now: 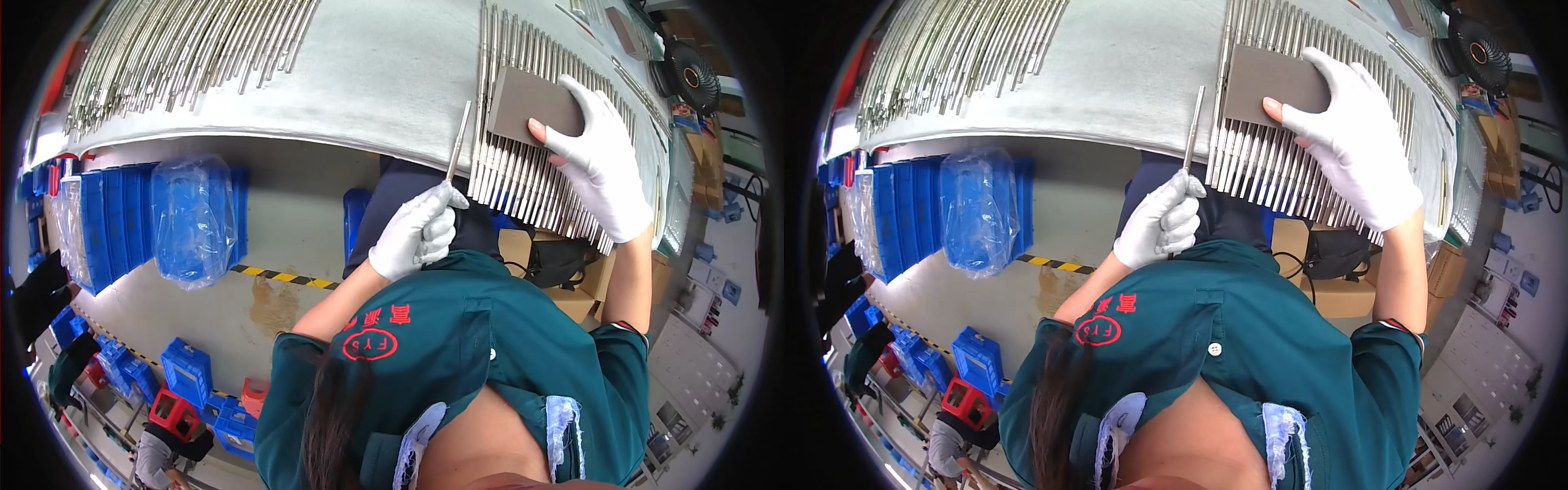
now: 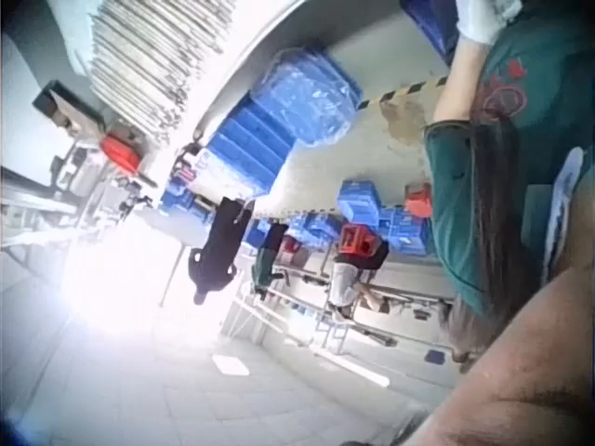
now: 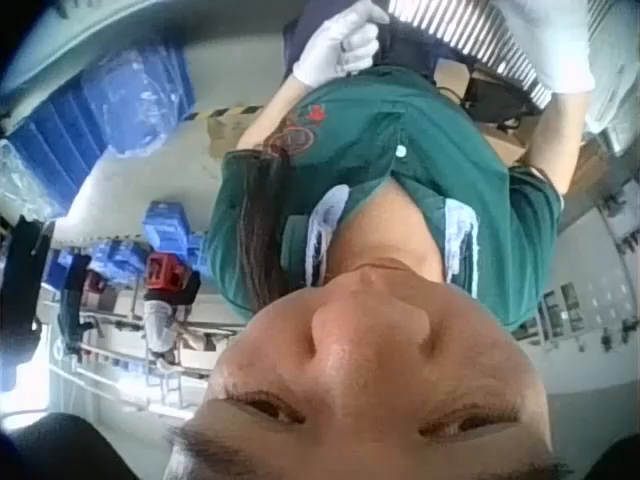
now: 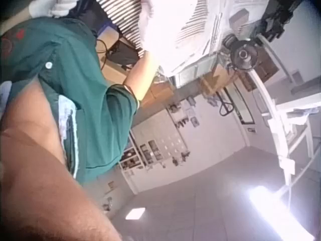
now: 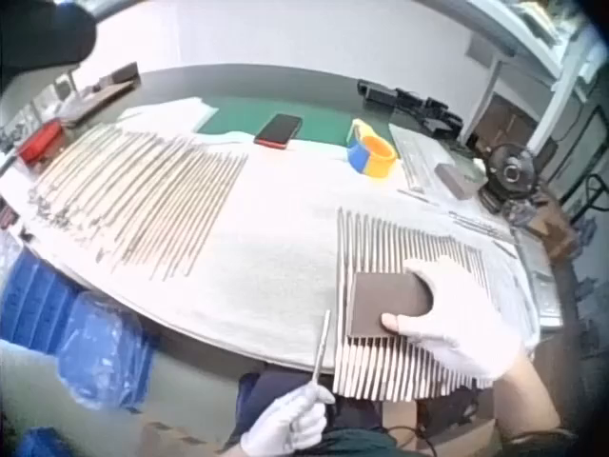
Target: Sorting and aligning thin metal rods on a workbench using a jig.
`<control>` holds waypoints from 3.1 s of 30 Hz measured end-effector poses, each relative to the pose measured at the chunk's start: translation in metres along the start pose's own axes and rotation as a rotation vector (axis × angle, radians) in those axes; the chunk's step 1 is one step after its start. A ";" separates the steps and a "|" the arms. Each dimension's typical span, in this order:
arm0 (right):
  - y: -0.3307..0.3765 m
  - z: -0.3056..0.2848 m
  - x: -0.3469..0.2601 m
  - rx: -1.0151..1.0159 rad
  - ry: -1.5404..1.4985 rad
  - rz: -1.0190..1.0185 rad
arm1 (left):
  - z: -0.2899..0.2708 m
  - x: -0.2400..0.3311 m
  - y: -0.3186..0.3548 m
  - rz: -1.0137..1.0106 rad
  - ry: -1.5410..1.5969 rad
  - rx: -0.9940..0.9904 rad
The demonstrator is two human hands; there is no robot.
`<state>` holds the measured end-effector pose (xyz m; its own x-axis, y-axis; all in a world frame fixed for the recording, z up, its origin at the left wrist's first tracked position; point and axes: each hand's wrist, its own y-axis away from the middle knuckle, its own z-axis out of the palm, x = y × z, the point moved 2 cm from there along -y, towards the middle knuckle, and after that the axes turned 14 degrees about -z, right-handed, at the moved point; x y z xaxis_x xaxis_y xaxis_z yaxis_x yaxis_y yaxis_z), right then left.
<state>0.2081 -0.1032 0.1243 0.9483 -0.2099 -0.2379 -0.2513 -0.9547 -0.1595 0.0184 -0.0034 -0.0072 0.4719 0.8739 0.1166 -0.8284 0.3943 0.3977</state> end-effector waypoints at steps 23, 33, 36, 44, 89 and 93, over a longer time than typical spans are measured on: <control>-0.010 0.009 -0.010 -0.038 0.149 -0.176 | 0.001 0.001 0.001 0.010 0.035 0.038; -0.031 0.030 -0.025 0.077 0.172 -0.409 | 0.009 0.003 0.000 -0.014 0.026 0.147; -0.024 0.019 -0.014 -0.017 0.196 -0.357 | 0.005 0.003 0.001 0.034 0.001 0.115; -0.037 0.027 -0.028 0.038 0.200 -0.389 | 0.009 0.006 0.001 0.012 -0.048 0.161; 0.157 -0.031 0.043 0.551 -0.668 0.570 | -0.008 0.016 0.011 0.066 0.032 0.096; 0.146 -0.012 0.003 -0.134 -1.152 0.002 | -0.003 0.020 0.014 0.150 -0.111 0.234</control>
<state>0.1766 -0.2459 0.1113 0.1923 0.0398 -0.9805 -0.1646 -0.9837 -0.0722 0.0150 0.0208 -0.0019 0.3902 0.8759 0.2839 -0.8055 0.1753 0.5661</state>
